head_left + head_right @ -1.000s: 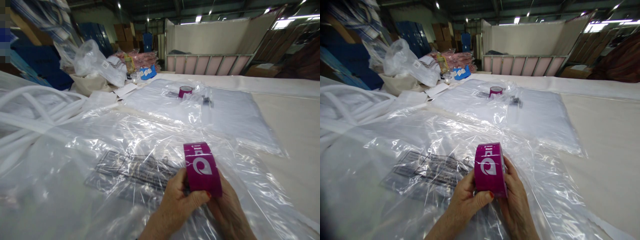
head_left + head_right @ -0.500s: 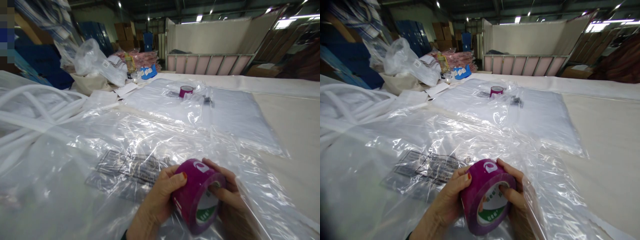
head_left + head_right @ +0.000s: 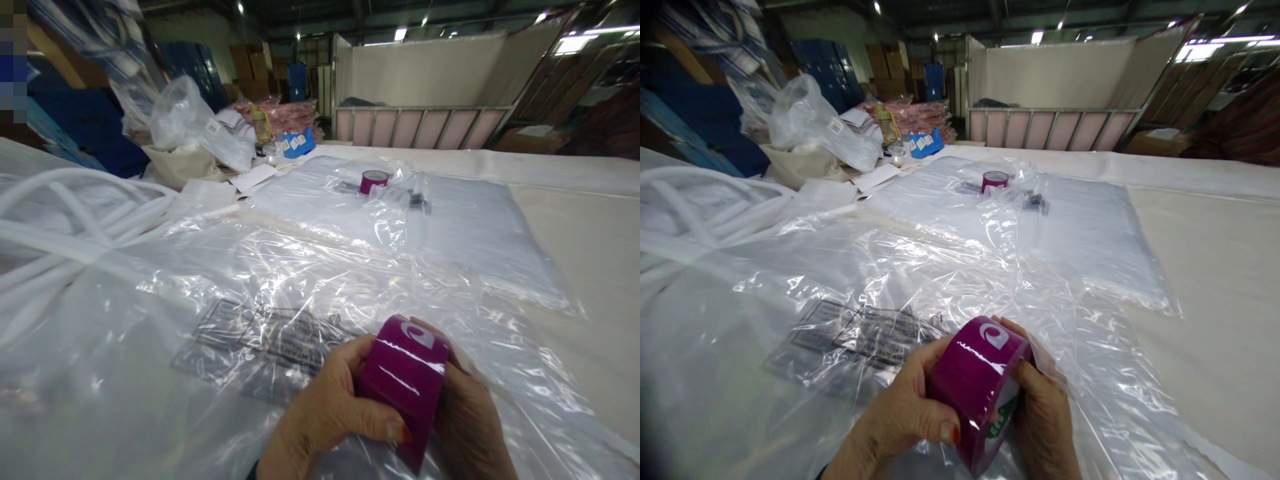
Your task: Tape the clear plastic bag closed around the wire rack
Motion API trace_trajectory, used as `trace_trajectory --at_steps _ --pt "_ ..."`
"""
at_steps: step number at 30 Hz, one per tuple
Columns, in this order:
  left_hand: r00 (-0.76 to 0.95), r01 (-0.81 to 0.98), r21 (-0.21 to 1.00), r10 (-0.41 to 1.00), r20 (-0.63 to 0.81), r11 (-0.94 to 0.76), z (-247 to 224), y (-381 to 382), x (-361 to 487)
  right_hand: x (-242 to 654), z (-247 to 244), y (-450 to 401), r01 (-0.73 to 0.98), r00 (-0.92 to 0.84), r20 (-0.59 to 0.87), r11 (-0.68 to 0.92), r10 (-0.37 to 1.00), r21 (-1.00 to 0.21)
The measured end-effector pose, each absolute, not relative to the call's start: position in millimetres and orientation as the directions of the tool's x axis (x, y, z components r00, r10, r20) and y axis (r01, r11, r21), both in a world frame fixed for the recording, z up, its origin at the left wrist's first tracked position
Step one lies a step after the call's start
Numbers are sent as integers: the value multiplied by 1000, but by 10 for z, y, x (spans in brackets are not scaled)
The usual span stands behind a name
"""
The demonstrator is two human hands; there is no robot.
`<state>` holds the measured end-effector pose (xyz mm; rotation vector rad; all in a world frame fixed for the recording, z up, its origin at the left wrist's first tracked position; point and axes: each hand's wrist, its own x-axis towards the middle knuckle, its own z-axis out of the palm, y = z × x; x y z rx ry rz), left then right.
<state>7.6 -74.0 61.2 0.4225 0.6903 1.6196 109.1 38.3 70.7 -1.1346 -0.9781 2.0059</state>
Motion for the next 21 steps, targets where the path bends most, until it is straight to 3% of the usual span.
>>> trace_trajectory --at_steps 13,17,21 --pt "-16 -735 675 992 -124 72 664 -726 60 1133 722 365 -181 -508 -463 -615 727 -767" --pt "-81 -762 647 993 -86 -7 621 -736 67 1148 739 330 -155 -469 -369 -486 803 -860" --pt "-203 -831 543 975 -85 -126 604 -716 81 1188 678 288 -107 -497 -214 -304 841 -947"
